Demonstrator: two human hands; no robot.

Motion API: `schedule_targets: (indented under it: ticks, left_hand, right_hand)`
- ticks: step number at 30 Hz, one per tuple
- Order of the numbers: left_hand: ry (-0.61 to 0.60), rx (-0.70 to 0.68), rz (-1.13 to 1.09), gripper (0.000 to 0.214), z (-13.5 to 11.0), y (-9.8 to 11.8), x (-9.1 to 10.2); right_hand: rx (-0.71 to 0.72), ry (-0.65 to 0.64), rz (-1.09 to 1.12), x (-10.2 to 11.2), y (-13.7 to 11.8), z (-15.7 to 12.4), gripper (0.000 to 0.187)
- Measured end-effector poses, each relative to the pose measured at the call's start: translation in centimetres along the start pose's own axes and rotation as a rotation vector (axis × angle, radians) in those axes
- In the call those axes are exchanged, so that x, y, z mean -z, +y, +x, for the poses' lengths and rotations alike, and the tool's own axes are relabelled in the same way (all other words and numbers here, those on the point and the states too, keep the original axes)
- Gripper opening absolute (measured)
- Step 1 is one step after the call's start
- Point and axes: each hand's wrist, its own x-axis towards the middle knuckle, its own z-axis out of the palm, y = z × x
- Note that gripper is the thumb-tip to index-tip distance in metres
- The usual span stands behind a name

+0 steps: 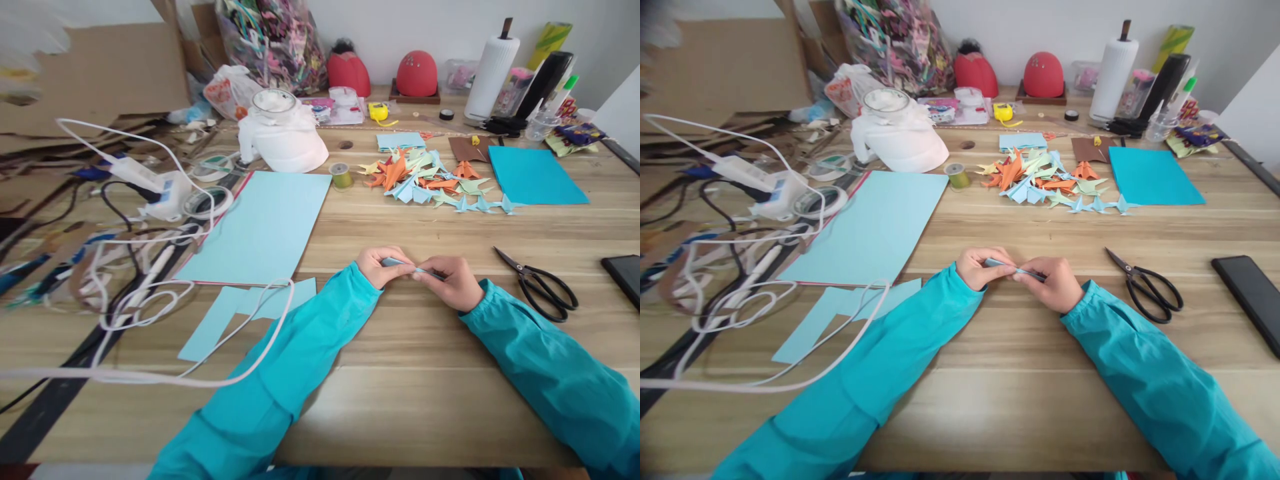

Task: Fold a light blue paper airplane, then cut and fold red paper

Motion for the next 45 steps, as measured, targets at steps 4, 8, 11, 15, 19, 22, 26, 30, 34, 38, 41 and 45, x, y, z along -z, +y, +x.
schedule_targets:
  ticks: [4,8,11,15,19,22,26,30,34,38,41,45]
  left_hand:
    - [0.088,-0.011,-0.004,0.021,0.0,-0.3,0.6]
    - [0.045,-0.179,0.175,0.015,0.1,-0.4,1.0]
    - [-0.028,-0.419,0.347,0.012,0.4,-0.6,1.1]
    - [-0.026,-0.691,0.567,0.010,0.8,-1.0,1.1]
    - [-0.012,-0.768,0.896,0.013,0.7,-0.9,1.4]
    - [-0.017,-0.783,1.010,0.014,0.4,-0.7,1.4]
    - [-0.055,-0.817,1.029,0.016,0.3,-0.6,1.1]
    - [-0.036,-0.867,1.020,0.014,0.4,-0.7,0.9]
    - [0.007,-0.884,1.022,0.013,0.5,-0.7,1.0]
    - [0.041,-0.869,1.100,0.014,0.4,-0.6,1.3]
    - [0.058,-0.900,1.185,0.011,0.3,-0.4,1.1]
    - [0.073,-0.947,1.244,0.009,0.1,-0.2,0.9]
  right_hand:
    - [-0.006,0.036,-0.049,0.1,0.1,0.1,0.027]
    - [0.122,0.048,-0.167,0.0,0.2,0.0,0.026]
    - [0.210,0.072,-0.232,-0.2,0.4,-0.1,0.023]
    - [0.284,0.124,-0.302,-0.2,0.8,-0.1,0.021]
    - [0.327,0.148,-0.380,-0.2,1.0,-0.1,0.023]
    - [0.359,0.152,-0.417,-0.1,1.1,-0.1,0.024]
    - [0.380,0.157,-0.445,-0.2,1.2,-0.1,0.024]
    - [0.366,0.165,-0.455,-0.4,1.2,-0.1,0.022]
    - [0.289,0.180,-0.406,-0.4,1.1,-0.1,0.016]
    - [0.259,0.188,-0.369,-0.2,1.1,-0.1,0.015]
    - [0.279,0.177,-0.402,-0.3,1.3,-0.1,0.017]
    - [0.314,0.152,-0.489,-0.6,1.5,-0.2,0.020]
